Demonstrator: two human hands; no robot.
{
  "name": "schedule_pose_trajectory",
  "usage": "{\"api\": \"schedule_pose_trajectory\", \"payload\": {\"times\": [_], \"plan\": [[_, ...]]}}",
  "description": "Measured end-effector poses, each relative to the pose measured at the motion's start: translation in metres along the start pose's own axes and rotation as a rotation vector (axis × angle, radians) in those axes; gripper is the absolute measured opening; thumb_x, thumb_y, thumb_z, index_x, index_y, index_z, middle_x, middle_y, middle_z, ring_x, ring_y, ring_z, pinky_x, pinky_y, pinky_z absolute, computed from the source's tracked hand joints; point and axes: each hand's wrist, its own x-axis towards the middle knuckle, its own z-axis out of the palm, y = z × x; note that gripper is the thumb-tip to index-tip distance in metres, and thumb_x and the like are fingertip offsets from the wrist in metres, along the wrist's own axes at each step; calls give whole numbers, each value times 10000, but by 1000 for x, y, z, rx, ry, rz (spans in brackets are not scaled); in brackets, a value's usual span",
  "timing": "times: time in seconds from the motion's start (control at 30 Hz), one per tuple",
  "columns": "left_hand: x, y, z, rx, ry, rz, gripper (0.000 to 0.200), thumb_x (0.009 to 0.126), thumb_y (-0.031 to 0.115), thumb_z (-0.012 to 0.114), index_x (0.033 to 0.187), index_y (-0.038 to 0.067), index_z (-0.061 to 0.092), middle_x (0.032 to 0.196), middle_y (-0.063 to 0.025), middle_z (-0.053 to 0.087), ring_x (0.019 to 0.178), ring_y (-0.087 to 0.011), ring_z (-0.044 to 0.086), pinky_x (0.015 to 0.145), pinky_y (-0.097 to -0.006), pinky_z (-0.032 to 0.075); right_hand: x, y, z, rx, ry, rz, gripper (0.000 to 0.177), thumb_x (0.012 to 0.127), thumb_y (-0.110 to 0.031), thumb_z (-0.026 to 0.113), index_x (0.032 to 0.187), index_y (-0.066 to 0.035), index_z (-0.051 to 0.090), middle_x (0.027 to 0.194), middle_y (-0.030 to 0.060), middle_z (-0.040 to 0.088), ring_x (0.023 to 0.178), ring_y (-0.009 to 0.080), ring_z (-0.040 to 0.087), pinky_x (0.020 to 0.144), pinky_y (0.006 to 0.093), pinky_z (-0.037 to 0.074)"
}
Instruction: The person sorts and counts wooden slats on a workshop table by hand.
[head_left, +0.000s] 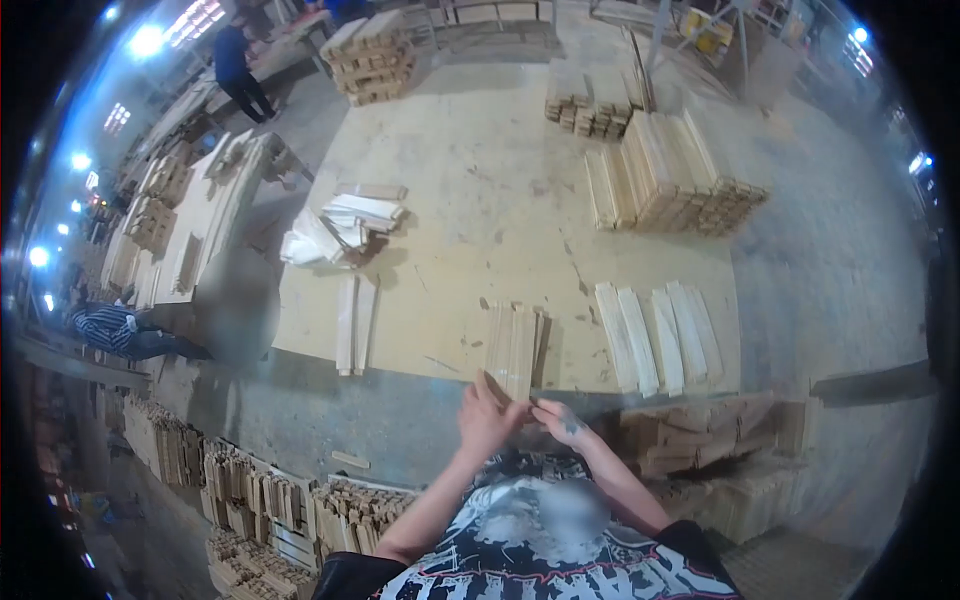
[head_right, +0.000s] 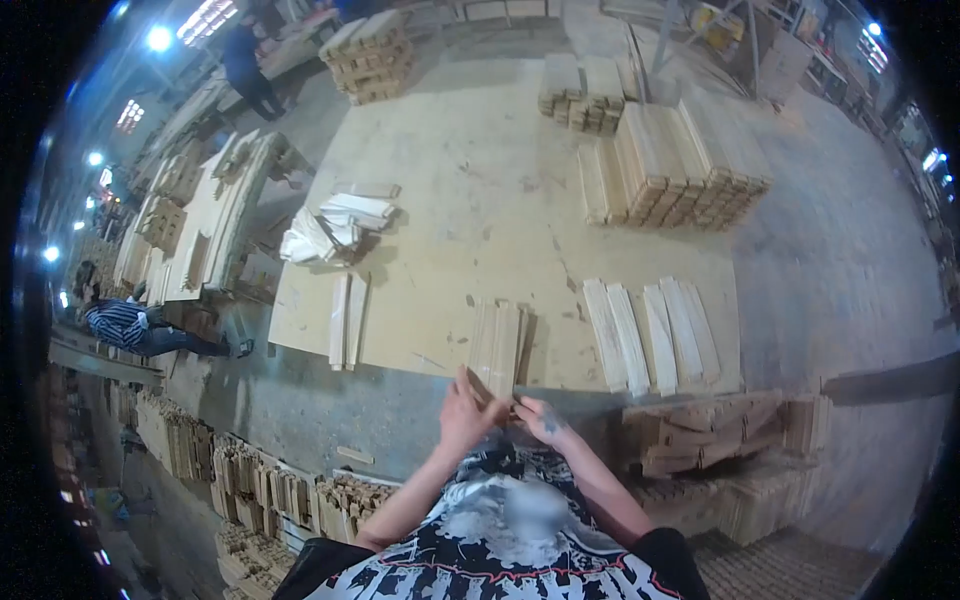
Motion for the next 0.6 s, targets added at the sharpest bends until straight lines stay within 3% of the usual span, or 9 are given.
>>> {"api": "schedule_pose_trajectory", "payload": {"times": [0.07,0.17,0.27,0.37,0.47,0.53,0.57,0.6], "plan": [[-9,24,8,122,59,12,1132,772,513,818,1602,55,199,1310,-296,494,1183,-463,553,928,-541,490,-9,10,-2,316,10,86,461,1069,-351,506,1423,-62,563,1186,50,674,1050,180,640,883,348,500],[-6,26,22,187,28,-50,1181,741,473,837,1613,60,156,1366,-317,422,1258,-478,473,925,-585,449,-5,27,-5,462,112,205,425,1087,-356,464,1351,-52,600,1226,72,698,1090,178,665,904,353,522],[-2,33,28,179,11,-147,1234,697,368,853,1631,95,95,1367,-288,399,1258,-464,450,965,-591,435,-12,3,-11,517,73,234,443,1087,-388,478,1396,-82,563,1262,76,683,1125,195,663,928,383,529],[-1,45,30,163,38,-212,1205,698,259,826,1637,126,82,1361,-300,398,1250,-478,449,981,-628,411,5,20,-5,613,10,167,434,1074,-423,503,1332,-85,586,1222,74,687,1095,203,669,932,399,539],[-1,39,45,244,140,-208,1214,689,241,818,1640,146,69,1365,-307,393,1256,-490,441,992,-647,394,18,31,-4,656,-57,137,463,1049,-476,533,1303,-93,592,1211,77,685,1103,212,658,961,410,528],[1,44,28,148,19,-242,1200,679,233,813,1642,178,100,1391,-318,378,1292,-500,422,1014,-655,380,25,29,-8,658,-120,177,515,1040,-501,535,1352,-92,572,1218,90,681,1102,221,653,989,415,516],[2,43,27,134,6,-244,1197,675,232,815,1643,186,110,1399,-321,372,1303,-501,417,1018,-659,376,41,49,-6,607,-113,214,583,1032,-542,527,1447,-132,507,1358,82,610,1201,219,605,1003,436,493],[3,38,25,117,-2,-245,1195,672,230,816,1643,194,120,1408,-324,367,1313,-502,412,1023,-663,373,44,35,-4,603,-241,162,691,1013,-609,496,1539,-176,378,1479,91,510,1311,233,532,1069,451,438]]}}
